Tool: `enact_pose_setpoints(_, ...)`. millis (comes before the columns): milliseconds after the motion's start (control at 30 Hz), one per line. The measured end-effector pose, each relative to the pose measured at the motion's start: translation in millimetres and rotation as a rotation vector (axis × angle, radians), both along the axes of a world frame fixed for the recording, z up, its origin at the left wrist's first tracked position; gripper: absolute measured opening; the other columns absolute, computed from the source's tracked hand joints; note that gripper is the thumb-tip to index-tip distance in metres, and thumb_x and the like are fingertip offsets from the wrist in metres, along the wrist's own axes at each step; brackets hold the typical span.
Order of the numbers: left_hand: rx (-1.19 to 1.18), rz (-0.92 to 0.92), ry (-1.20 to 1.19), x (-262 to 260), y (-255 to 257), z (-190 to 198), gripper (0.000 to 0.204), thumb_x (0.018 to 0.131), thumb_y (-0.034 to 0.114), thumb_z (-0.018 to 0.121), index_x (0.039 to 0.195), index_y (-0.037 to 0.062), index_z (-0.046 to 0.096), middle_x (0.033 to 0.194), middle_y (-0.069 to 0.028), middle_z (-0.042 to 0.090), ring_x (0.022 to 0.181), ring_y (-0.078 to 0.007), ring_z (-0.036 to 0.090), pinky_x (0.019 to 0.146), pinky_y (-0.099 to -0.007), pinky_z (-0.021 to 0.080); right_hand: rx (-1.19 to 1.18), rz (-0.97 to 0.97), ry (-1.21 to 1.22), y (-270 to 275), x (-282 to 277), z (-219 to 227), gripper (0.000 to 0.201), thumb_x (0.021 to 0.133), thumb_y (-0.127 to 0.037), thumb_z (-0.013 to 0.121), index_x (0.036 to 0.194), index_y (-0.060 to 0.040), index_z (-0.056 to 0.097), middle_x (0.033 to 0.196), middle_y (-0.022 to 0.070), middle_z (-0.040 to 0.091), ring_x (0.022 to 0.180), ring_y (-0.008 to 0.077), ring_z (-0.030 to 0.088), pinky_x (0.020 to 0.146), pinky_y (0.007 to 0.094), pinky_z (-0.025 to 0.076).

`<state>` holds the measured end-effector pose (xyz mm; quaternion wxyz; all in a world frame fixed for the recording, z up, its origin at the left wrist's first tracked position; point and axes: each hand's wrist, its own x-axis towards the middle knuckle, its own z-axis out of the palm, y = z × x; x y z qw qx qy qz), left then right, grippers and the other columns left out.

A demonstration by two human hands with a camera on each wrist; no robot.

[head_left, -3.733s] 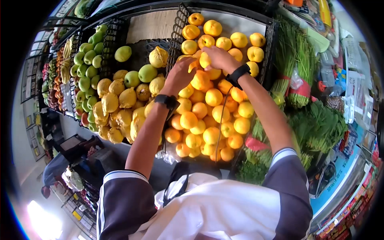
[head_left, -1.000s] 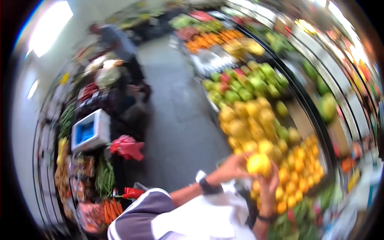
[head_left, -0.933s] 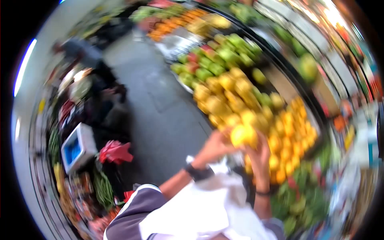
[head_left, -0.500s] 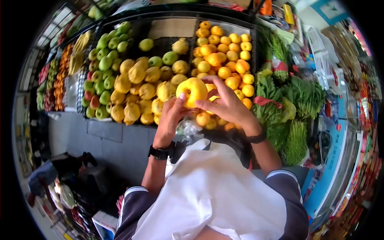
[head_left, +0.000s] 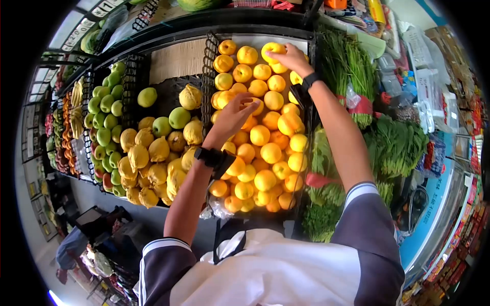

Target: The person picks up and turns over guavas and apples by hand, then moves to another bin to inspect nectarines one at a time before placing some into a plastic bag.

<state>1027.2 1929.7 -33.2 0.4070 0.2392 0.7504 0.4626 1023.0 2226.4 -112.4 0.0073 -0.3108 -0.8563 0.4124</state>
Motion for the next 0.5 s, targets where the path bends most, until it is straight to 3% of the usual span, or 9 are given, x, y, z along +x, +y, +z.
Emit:
enact_pose_setpoints(67, -0.021, -0.056, 0.129, -17.7, 17.9, -35.2, 0.054, 0.097, 0.042, 0.063, 0.13, 0.0008, 0.055, 0.125, -0.0153, 0.062, 0.115, -0.0241, 0.061, 0.092, -0.0372, 0.049, 0.039, 0.002, 0.051, 17.1, -22.5, -27.5, 0.095, 0.071, -0.067, 0.077, 0.133, 0.0027, 0.055, 0.129, 0.0238, 0.063, 0.119, 0.0379, 0.062, 0.101, 0.0408, 0.049)
enact_pose_setpoints(100, -0.027, -0.09, 0.197, -26.6, 26.0, -46.7, 0.052, 0.097, 0.041, 0.064, 0.128, 0.0005, 0.056, 0.123, -0.0163, 0.063, 0.114, -0.0257, 0.061, 0.092, -0.0389, 0.05, 0.175, 0.01, 0.103, 20.7, -35.0, -43.3, 0.086, 0.074, -0.06, 0.079, 0.129, 0.0028, 0.057, 0.127, 0.0239, 0.064, 0.116, 0.0383, 0.063, 0.098, 0.0422, 0.051)
enact_pose_setpoints(200, -0.284, -0.175, 0.556, -37.6, 29.4, -78.6, 0.047, 0.093, 0.034, 0.068, 0.125, 0.0002, 0.058, 0.116, -0.0191, 0.063, 0.11, -0.0327, 0.062, 0.091, -0.0445, 0.05, 0.233, 0.228, 0.122, 38.1, -58.9, -78.1, 0.075, 0.078, -0.053, 0.079, 0.127, -0.0002, 0.059, 0.12, 0.0209, 0.068, 0.112, 0.0365, 0.065, 0.096, 0.0413, 0.051)
enact_pose_setpoints(233, -0.285, -0.2, 0.647, -37.1, 23.1, -88.3, 0.048, 0.09, 0.029, 0.069, 0.126, 0.0011, 0.057, 0.118, -0.0187, 0.061, 0.111, -0.0364, 0.059, 0.094, -0.0469, 0.048, 0.241, 0.224, 0.102, 41.2, -64.4, -85.9, 0.076, 0.077, -0.051, 0.08, 0.128, 0.0007, 0.057, 0.125, 0.0226, 0.064, 0.115, 0.0375, 0.063, 0.098, 0.0423, 0.05)
enact_pose_setpoints(333, -0.286, -0.207, 0.769, -28.2, 10.1, -93.9, 0.046, 0.09, 0.026, 0.069, 0.127, 0.003, 0.057, 0.129, -0.0156, 0.056, 0.116, -0.0346, 0.057, 0.097, -0.0469, 0.046, 0.257, 0.221, 0.034, 42.2, -73.2, -108.6, 0.08, 0.076, -0.047, 0.08, 0.132, 0.0033, 0.051, 0.139, 0.0276, 0.053, 0.125, 0.0404, 0.055, 0.104, 0.045, 0.046)
enact_pose_setpoints(400, -0.267, -0.21, 0.737, -20.0, 3.4, -92.2, 0.043, 0.089, 0.021, 0.069, 0.129, 0.0066, 0.057, 0.138, -0.0127, 0.052, 0.123, -0.0341, 0.054, 0.102, -0.0463, 0.044, 0.304, 0.398, 0.001, 60.0, -78.2, -124.1, 0.091, 0.077, -0.049, 0.079, 0.143, 0.0034, 0.044, 0.145, 0.0248, 0.049, 0.133, 0.0384, 0.049, 0.111, 0.0426, 0.04)
enact_pose_setpoints(500, -0.213, -0.205, 0.721, -14.2, -3.0, -93.3, 0.044, 0.088, 0.016, 0.069, 0.13, 0.0089, 0.058, 0.141, -0.0127, 0.051, 0.128, -0.0349, 0.051, 0.106, -0.0456, 0.043, 0.201, 0.517, -0.098, 61.2, -66.4, -101.2, 0.093, 0.077, -0.05, 0.079, 0.145, 0.0037, 0.043, 0.146, 0.0246, 0.049, 0.136, 0.0367, 0.047, 0.113, 0.0421, 0.038)
